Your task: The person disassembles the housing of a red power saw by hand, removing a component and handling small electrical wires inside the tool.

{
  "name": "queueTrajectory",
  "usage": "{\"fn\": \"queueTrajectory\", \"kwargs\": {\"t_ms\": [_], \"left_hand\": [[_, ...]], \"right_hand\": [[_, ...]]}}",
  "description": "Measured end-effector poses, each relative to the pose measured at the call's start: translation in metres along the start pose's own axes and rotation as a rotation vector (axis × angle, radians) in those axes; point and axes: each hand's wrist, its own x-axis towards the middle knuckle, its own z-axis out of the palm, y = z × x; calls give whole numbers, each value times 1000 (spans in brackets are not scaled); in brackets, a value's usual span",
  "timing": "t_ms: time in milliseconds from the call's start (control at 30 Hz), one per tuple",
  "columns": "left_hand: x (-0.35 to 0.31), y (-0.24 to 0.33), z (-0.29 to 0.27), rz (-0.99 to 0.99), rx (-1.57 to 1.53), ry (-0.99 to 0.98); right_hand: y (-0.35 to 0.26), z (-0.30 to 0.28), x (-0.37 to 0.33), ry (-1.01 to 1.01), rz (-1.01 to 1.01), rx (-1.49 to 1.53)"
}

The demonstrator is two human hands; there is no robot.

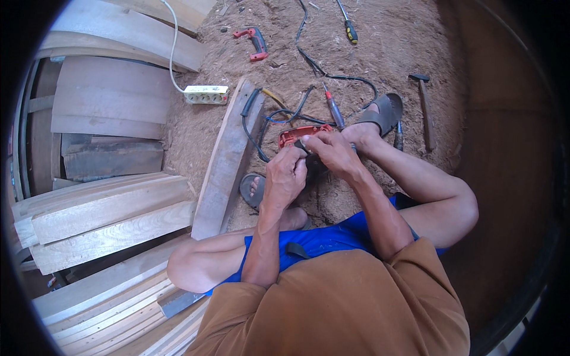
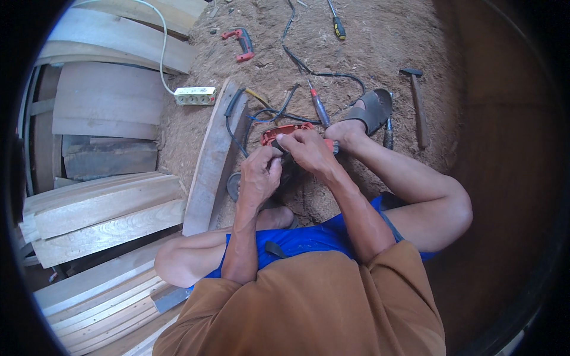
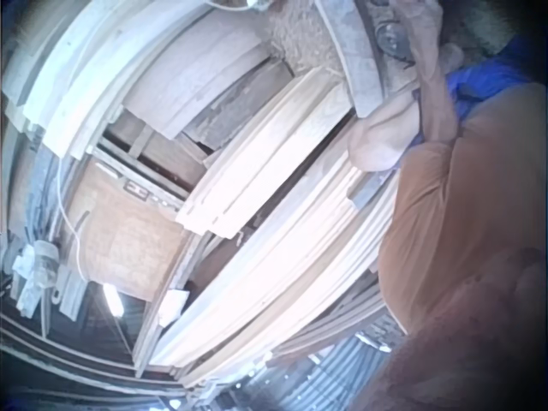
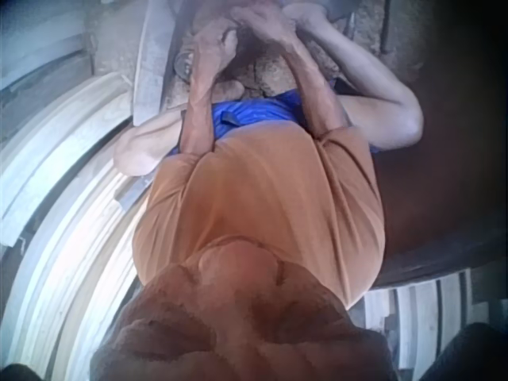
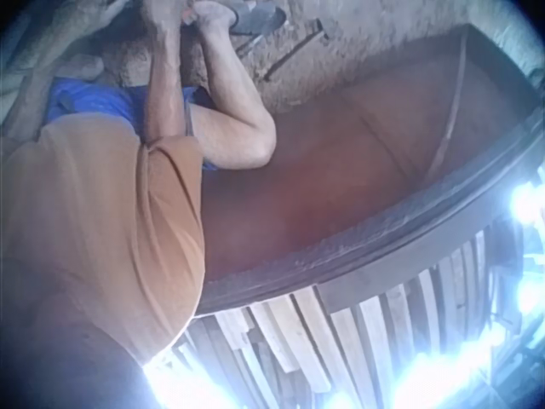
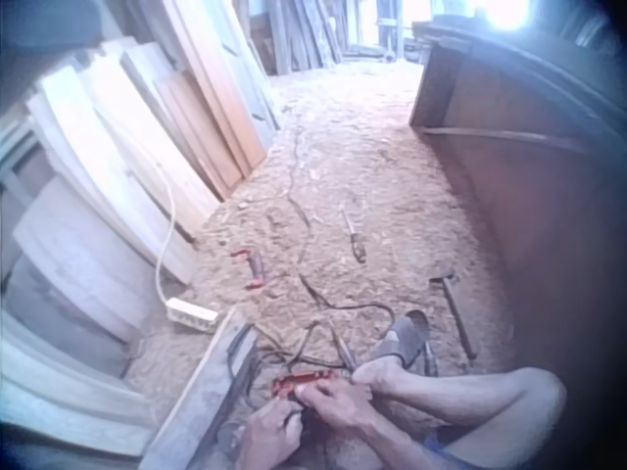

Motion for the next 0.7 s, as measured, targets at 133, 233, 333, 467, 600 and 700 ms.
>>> {"fn": "queueTrajectory", "kwargs": {"t_ms": [133,233,333,467,600,700], "left_hand": [[-1,0,2,8,7,-18],[-1,-1,3,-7,-27,-14],[0,-4,2,-81,-86,6],[0,-6,4,-292,-153,-22],[5,-5,6,-458,-184,-62],[12,-3,-1,-536,-56,-331]], "right_hand": [[-14,-1,14,-218,42,-54],[0,4,26,-226,72,147],[9,-4,24,-230,2,406],[5,-9,9,-238,-45,500],[11,-22,1,-281,-58,477],[15,-21,-2,-278,-100,303]]}}
